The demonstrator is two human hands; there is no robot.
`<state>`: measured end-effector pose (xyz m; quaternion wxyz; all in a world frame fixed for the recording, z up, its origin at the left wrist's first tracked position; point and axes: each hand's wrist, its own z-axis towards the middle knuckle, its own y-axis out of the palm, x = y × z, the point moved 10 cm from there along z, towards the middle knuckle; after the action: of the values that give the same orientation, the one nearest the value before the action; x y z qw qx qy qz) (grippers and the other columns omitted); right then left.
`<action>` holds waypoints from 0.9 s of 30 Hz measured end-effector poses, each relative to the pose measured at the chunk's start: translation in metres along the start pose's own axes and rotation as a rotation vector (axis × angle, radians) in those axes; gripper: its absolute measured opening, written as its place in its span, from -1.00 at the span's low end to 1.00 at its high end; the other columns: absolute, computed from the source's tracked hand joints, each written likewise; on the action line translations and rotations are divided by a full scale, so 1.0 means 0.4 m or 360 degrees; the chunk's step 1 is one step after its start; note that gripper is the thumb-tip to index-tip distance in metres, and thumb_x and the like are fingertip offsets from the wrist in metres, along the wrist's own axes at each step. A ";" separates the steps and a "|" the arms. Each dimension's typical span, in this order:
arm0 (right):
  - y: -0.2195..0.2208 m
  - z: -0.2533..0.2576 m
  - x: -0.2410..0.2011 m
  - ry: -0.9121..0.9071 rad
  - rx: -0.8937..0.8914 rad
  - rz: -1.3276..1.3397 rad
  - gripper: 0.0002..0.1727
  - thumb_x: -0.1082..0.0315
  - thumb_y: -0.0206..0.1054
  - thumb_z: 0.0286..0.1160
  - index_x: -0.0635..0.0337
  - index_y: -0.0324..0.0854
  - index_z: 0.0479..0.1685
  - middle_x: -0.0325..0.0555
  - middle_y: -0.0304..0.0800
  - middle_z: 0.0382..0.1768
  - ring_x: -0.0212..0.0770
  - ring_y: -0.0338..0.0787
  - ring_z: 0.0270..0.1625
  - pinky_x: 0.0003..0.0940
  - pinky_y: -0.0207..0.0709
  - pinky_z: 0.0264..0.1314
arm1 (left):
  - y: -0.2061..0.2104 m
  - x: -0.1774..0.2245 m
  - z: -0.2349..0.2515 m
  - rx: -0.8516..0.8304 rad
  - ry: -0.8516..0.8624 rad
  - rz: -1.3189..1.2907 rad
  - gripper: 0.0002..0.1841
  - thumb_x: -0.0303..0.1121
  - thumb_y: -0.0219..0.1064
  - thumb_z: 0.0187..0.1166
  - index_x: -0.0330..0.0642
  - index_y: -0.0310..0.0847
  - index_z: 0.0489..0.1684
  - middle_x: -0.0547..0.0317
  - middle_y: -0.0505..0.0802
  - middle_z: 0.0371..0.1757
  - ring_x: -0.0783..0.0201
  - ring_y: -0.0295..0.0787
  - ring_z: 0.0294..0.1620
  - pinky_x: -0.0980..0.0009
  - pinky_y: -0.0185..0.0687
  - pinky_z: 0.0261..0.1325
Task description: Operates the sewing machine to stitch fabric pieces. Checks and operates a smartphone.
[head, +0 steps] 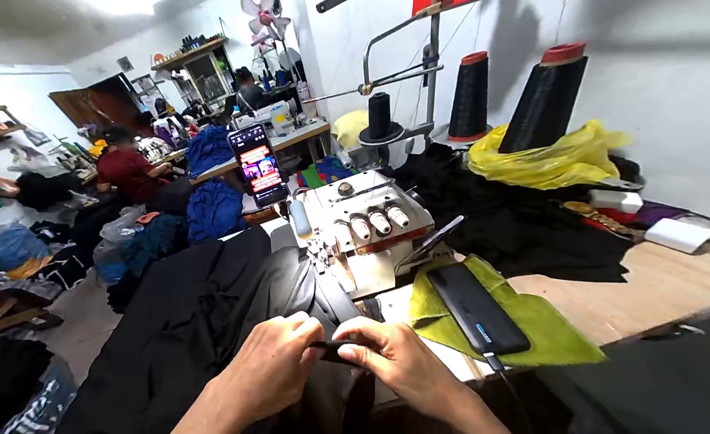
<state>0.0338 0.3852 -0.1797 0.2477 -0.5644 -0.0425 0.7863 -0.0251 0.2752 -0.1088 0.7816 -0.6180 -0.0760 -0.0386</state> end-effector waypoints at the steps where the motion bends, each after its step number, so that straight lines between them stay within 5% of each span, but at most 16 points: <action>1: -0.002 0.000 -0.006 -0.0022 0.0014 0.0067 -0.72 0.05 0.36 0.64 -0.05 0.77 0.14 -0.34 0.90 -0.24 -0.45 0.86 -0.31 -0.40 0.81 -0.18 | -0.007 0.006 -0.002 0.0064 0.0027 0.0065 -0.83 -0.31 0.22 0.66 -0.15 0.71 -0.19 0.10 0.79 -0.23 0.18 0.81 -0.24 0.24 0.78 -0.27; 4: -0.008 -0.005 -0.016 -0.0079 0.0064 0.0121 -0.76 0.12 0.33 0.68 0.00 0.75 0.08 -0.34 0.89 -0.23 -0.48 0.87 -0.29 -0.48 0.82 -0.18 | -0.002 0.028 -0.011 0.0197 0.0113 0.0167 -0.76 -0.32 0.11 0.69 -0.12 0.74 -0.18 0.14 0.85 -0.09 0.19 0.79 0.13 0.29 0.66 0.31; 6: -0.015 -0.007 -0.017 -0.0099 0.0099 0.0070 -0.75 0.08 0.31 0.69 0.03 0.77 -0.04 -0.36 0.87 -0.27 -0.54 0.83 -0.27 -0.55 0.76 -0.17 | 0.013 0.039 -0.014 0.0141 0.0113 0.0033 -0.73 -0.30 0.09 0.70 -0.14 0.74 -0.14 0.14 0.84 -0.14 0.19 0.77 0.12 0.24 0.55 0.47; 10: -0.018 -0.010 -0.016 -0.0096 0.0096 0.0036 -0.70 0.03 0.32 0.67 0.04 0.79 -0.14 -0.36 0.84 -0.34 -0.59 0.77 -0.31 -0.62 0.65 -0.21 | 0.010 0.030 -0.004 0.0013 -0.0024 -0.0214 -0.64 -0.11 0.43 0.50 -0.20 0.71 0.05 0.03 0.87 -0.14 0.13 0.84 -0.19 0.11 0.76 -0.17; 15: -0.018 -0.016 -0.018 -0.0114 0.0105 0.0037 -0.68 0.00 0.41 0.59 0.02 0.76 0.03 -0.33 0.88 -0.26 -0.54 0.81 -0.26 -0.54 0.73 -0.16 | -0.004 0.018 -0.001 0.0303 0.0067 0.0133 -0.86 -0.37 0.26 0.50 -0.14 0.71 -0.16 0.08 0.84 -0.09 0.22 0.85 -0.19 0.31 0.79 -0.32; 17: -0.020 -0.020 -0.021 -0.0156 0.0110 -0.0027 -0.66 -0.01 0.44 0.55 0.01 0.76 0.07 -0.29 0.87 -0.26 -0.51 0.81 -0.28 -0.53 0.72 -0.17 | -0.001 0.038 -0.009 0.0402 0.0171 0.0341 -0.86 -0.41 0.21 0.49 -0.10 0.72 -0.30 0.13 0.87 -0.13 0.19 0.84 -0.04 0.28 0.76 -0.04; 19: -0.022 -0.025 -0.026 -0.0210 0.0097 -0.0071 -0.66 -0.01 0.43 0.56 0.01 0.76 0.07 -0.27 0.87 -0.27 -0.49 0.80 -0.28 -0.53 0.72 -0.17 | 0.000 0.053 -0.017 0.0417 0.0226 0.0373 -0.86 -0.45 0.21 0.47 -0.09 0.69 -0.40 0.16 0.87 -0.12 0.10 0.78 0.21 0.14 0.58 0.50; 21: -0.019 -0.027 -0.030 -0.0259 0.0049 -0.0064 -0.68 0.03 0.42 0.58 0.04 0.76 0.08 -0.24 0.87 -0.26 -0.48 0.82 -0.26 -0.53 0.73 -0.14 | -0.003 0.062 -0.022 0.0378 0.0245 0.0198 -0.83 -0.48 0.18 0.47 -0.10 0.67 -0.47 0.19 0.83 -0.25 0.13 0.79 0.15 0.14 0.48 0.61; 23: -0.015 -0.028 -0.035 -0.0303 -0.0007 -0.0033 -0.70 0.09 0.43 0.58 0.07 0.75 0.09 -0.24 0.89 -0.21 -0.48 0.84 -0.20 -0.54 0.74 -0.07 | -0.003 0.063 -0.021 0.0219 0.0201 -0.0104 -0.82 -0.45 0.17 0.48 -0.14 0.72 -0.40 0.17 0.79 -0.37 0.18 0.77 -0.09 0.24 0.57 0.37; 25: -0.015 -0.030 -0.036 -0.0319 -0.0015 -0.0001 -0.71 0.09 0.41 0.60 0.09 0.75 0.06 -0.25 0.90 -0.20 -0.50 0.85 -0.18 -0.55 0.75 -0.04 | 0.000 0.050 -0.018 0.0019 0.0081 -0.0221 -0.79 -0.34 0.24 0.46 -0.17 0.75 -0.13 0.09 0.85 -0.28 0.13 0.81 -0.15 0.14 0.68 0.01; 27: -0.015 -0.030 -0.033 -0.0312 -0.0003 -0.0004 -0.71 0.07 0.38 0.64 0.09 0.76 0.02 -0.29 0.90 -0.20 -0.54 0.84 -0.16 -0.57 0.75 -0.02 | 0.006 0.030 -0.014 -0.0050 0.0023 -0.0157 -0.78 -0.26 0.35 0.48 -0.18 0.72 -0.09 0.07 0.84 -0.30 0.10 0.83 -0.23 0.09 0.74 -0.16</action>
<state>0.0499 0.3822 -0.1705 0.2429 -0.4850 -0.0679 0.8374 -0.0125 0.2705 -0.1104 0.7695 -0.6253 -0.1003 -0.0827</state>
